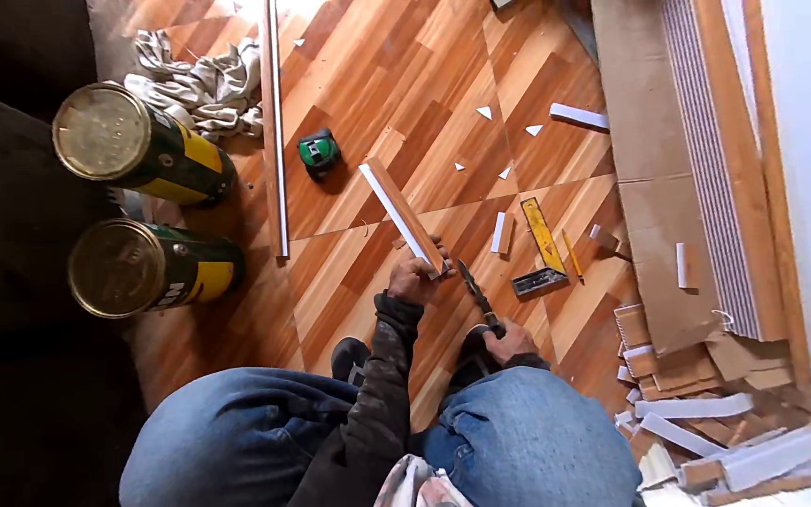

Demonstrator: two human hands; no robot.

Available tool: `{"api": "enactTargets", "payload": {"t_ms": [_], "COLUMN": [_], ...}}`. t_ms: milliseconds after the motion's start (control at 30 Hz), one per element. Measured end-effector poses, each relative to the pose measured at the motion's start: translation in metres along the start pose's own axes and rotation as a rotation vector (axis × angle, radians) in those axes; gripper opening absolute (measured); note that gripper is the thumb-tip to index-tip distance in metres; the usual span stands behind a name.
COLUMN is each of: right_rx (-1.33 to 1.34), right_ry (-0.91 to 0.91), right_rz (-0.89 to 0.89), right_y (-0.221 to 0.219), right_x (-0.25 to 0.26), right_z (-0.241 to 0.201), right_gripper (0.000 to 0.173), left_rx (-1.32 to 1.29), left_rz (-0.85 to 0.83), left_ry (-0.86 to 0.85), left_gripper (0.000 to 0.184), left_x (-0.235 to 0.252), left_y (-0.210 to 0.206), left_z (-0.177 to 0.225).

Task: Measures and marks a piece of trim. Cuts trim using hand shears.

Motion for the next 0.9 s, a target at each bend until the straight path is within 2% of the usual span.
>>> {"api": "enactTargets", "payload": {"t_ms": [133, 233, 367, 433, 533, 633, 767, 900], "right_rx": [0.248, 0.536, 0.93, 0.947, 0.941, 0.926, 0.892, 0.841], "right_ry": [0.034, 0.098, 0.139, 0.217, 0.458, 0.66, 0.596, 0.552], "right_rz": [-0.017, -0.001, -0.054, -0.107, -0.188, -0.268, -0.402, -0.511], "right_y": [0.014, 0.011, 0.001, -0.001, -0.014, -0.014, 0.018, 0.022], "right_x": [0.007, -0.008, -0.031, -0.034, -0.019, -0.02, -0.06, -0.069], "right_z": [0.009, 0.017, 0.024, 0.029, 0.052, 0.052, 0.001, -0.02], "right_gripper": [0.037, 0.028, 0.028, 0.031, 0.042, 0.042, 0.021, 0.021], "left_rx": [0.074, 0.066, 0.031, 0.043, 0.078, 0.031, -0.101, -0.158], "left_rz": [-0.104, -0.114, -0.082, -0.059, 0.079, 0.232, 0.199, 0.186], "left_ry": [0.016, 0.004, 0.0, 0.007, -0.035, -0.118, -0.171, -0.185], "left_gripper": [0.055, 0.054, 0.041, 0.025, 0.045, 0.049, 0.063, 0.072], "left_x": [-0.001, -0.001, 0.003, 0.006, 0.014, 0.022, 0.03, 0.032], "left_y": [-0.002, -0.004, -0.006, -0.008, -0.001, 0.013, 0.011, 0.007], "left_z": [-0.001, -0.002, -0.001, 0.0, -0.001, 0.0, -0.002, -0.004]}}
Point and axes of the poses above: each hand's wrist, its own x-axis towards the middle knuckle, its own y-axis out of the back of the hand, z = x × y, the point moved 6 cm from there along x, towards the middle knuckle, and after that the axes turned 11 degrees about x, right-handed, at the moved point
